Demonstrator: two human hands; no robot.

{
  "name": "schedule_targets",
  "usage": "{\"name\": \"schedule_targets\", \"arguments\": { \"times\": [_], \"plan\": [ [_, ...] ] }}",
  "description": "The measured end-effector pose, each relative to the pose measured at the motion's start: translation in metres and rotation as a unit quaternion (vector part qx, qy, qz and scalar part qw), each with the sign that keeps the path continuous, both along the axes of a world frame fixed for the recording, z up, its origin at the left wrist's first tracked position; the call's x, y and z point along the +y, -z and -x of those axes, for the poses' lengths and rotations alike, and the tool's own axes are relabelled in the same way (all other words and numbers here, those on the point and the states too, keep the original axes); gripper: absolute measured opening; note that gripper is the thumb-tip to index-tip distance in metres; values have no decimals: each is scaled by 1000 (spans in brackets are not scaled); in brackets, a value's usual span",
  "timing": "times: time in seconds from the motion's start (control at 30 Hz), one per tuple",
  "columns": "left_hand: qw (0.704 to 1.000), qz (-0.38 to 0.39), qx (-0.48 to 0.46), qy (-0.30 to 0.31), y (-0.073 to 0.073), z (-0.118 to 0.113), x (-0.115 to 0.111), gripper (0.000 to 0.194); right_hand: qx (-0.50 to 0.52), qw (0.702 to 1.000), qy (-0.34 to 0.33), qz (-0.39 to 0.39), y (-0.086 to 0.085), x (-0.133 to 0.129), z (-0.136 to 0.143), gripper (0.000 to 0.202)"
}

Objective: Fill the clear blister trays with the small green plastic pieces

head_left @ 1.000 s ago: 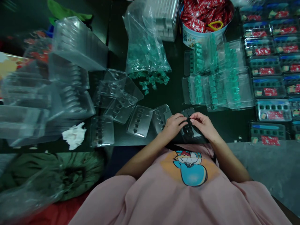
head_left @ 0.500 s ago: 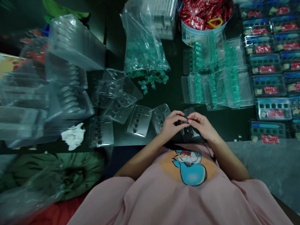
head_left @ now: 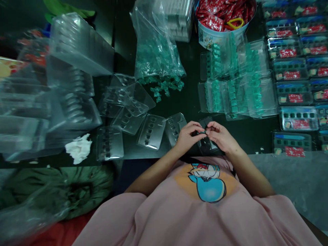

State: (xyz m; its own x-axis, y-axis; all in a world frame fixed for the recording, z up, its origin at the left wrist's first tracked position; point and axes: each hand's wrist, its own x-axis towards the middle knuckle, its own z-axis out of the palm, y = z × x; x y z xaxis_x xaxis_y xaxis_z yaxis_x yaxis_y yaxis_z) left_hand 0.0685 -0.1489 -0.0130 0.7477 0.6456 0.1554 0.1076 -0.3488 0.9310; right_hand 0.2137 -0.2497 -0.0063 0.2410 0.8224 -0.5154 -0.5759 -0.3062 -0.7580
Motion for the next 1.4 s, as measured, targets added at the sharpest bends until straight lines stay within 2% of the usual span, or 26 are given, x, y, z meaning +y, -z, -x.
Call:
{"name": "schedule_targets", "arguments": {
  "times": [0.17, 0.37, 0.57, 0.8, 0.93, 1.07, 1.13, 1.2, 1.3, 1.4],
  "plan": [
    [995, -91, 38, -20, 9, -4, -4, 10, -187, 982, 10, -27, 13, -2, 1, 30],
    [975, -192, 113, 10, 20, -2, -5, 11, -246, 969, -26, -14, 23, -6, 1, 25],
    [952, -259, 161, 10, 25, 0, -5, 20, -316, 948, -38, -20, 17, -12, -3, 16],
    [952, -260, 161, 11, 24, 4, -4, 19, -479, 877, -40, -20, 6, -20, -9, 8],
    [959, -242, 145, 6, 25, 8, -4, 17, -506, 860, -48, -38, 8, -22, -8, 8],
    [957, -249, 150, 8, 22, 8, -5, 20, -507, 859, -54, -45, 11, -23, -7, 8],
    [964, -225, 140, 1, 17, 7, -6, 19, -505, 860, -53, -48, 11, -22, -6, 8],
    [981, -161, 111, -17, 9, 7, -7, 18, -495, 865, -51, -55, 8, -22, -5, 9],
    [997, 24, 60, -42, -2, 7, -6, 20, -470, 878, -46, -75, 1, -18, -3, 12],
    [968, 241, 27, -61, -5, 8, -4, 28, -459, 882, -38, -101, -7, -14, 1, 13]
  ]
}}
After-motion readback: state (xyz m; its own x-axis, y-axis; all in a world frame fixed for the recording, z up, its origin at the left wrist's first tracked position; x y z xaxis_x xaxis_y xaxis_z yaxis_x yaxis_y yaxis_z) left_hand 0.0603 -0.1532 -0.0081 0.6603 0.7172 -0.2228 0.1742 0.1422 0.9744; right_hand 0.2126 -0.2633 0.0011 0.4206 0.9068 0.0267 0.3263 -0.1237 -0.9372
